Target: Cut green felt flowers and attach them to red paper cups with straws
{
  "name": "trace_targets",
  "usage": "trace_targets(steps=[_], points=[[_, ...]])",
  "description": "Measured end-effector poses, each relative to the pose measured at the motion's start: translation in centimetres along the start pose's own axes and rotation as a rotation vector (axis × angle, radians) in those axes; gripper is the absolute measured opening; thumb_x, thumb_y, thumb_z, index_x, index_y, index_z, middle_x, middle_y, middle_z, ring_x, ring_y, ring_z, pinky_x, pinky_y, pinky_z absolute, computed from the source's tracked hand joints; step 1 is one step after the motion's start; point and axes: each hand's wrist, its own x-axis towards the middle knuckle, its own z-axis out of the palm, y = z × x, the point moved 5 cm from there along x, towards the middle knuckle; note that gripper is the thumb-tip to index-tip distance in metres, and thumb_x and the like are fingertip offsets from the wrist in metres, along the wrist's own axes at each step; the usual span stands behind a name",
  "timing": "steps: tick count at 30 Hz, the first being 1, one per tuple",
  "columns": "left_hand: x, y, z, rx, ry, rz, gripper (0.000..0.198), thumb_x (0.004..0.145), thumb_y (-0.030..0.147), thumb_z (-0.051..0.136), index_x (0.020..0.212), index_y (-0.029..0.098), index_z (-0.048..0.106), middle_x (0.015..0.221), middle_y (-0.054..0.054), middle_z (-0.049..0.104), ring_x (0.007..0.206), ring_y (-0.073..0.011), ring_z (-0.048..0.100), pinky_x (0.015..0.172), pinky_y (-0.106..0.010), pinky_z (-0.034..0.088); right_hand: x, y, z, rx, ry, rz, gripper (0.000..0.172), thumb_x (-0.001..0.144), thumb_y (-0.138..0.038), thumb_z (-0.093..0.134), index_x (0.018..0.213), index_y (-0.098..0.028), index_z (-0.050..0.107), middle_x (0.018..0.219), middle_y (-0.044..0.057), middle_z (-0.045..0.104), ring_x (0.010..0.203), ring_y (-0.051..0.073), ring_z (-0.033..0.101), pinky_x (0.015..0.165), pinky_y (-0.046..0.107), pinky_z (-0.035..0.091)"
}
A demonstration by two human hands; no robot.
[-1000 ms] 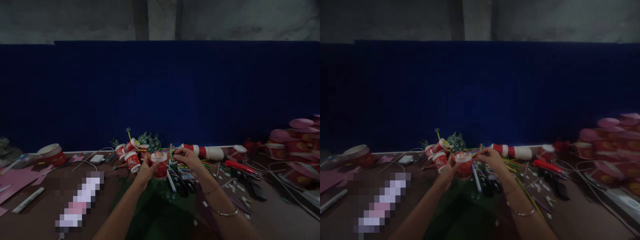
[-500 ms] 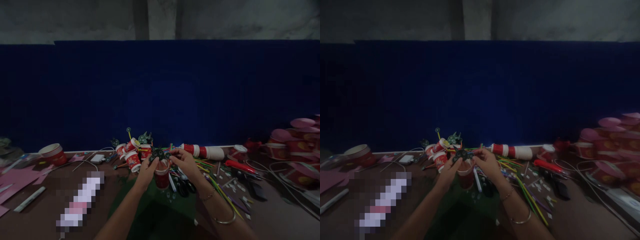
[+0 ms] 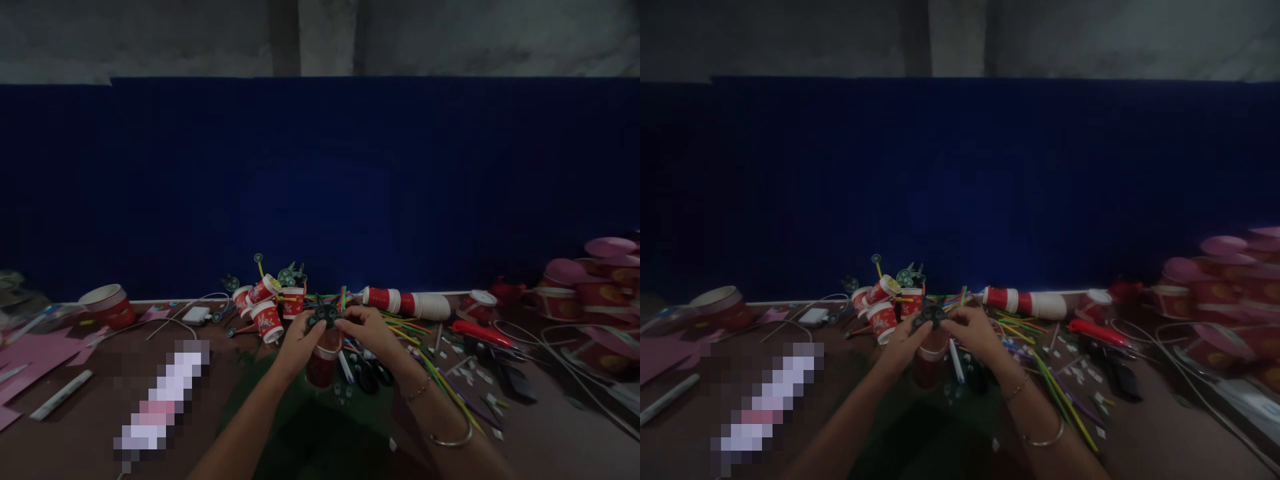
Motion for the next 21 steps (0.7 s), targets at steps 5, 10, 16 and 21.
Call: trace_targets(steps=[5,10,16,21], points=[[-0.13,0.03,0.15,-0.016,0.009,0.012,0.03,0.074,0.038,0.06,0.095,0.016,0.062,0.096,-0.008,0.066,0.094,-0.0233,0.058,0.086,-0.034,0.041,-0.1,-0.38,-0.09,-0.093,0.015,-0.047,0.016,0.071,-0.031,0.061,0.068,-0.016,0.062,0.06,-0.001,0.058,0.051,0.011,0.048,0.048,0.023,0.037],[-0.16,-0.16,0.32,-0.098,-0.007,-0.026,0.03,0.073,0.039,0.062,0.092,0.016,0.064,0.095,-0.008,0.066,0.092,-0.0227,0.058,0.083,-0.032,0.043,-0.24,-0.6,0.04,-0.078,-0.006,-0.044,0.016,0.071,-0.032,0.061,0.07,-0.017,0.064,0.061,-0.001,0.059,0.051,0.012,0.049,0.046,0.023,0.037],[-0.1,-0.43,0.3,-0.1,-0.024,-0.04,0.03,0.072,0.039,0.062,0.092,0.016,0.064,0.092,-0.007,0.067,0.088,-0.0214,0.059,0.081,-0.031,0.044,-0.23,-0.8,-0.05,-0.117,0.009,-0.091,0.012,0.071,-0.027,0.06,0.069,-0.016,0.062,0.061,-0.001,0.058,0.053,0.012,0.049,0.05,0.023,0.037],[-0.27,-0.34,0.46,-0.132,-0.043,-0.062,0.03,0.072,0.04,0.062,0.089,0.015,0.064,0.085,-0.006,0.067,0.082,-0.0198,0.059,0.078,-0.031,0.044,-0.35,-0.94,0.05,-0.081,-0.014,-0.072,0.01,0.071,-0.027,0.06,0.071,-0.016,0.06,0.064,-0.001,0.058,0.055,0.012,0.049,0.052,0.023,0.038]])
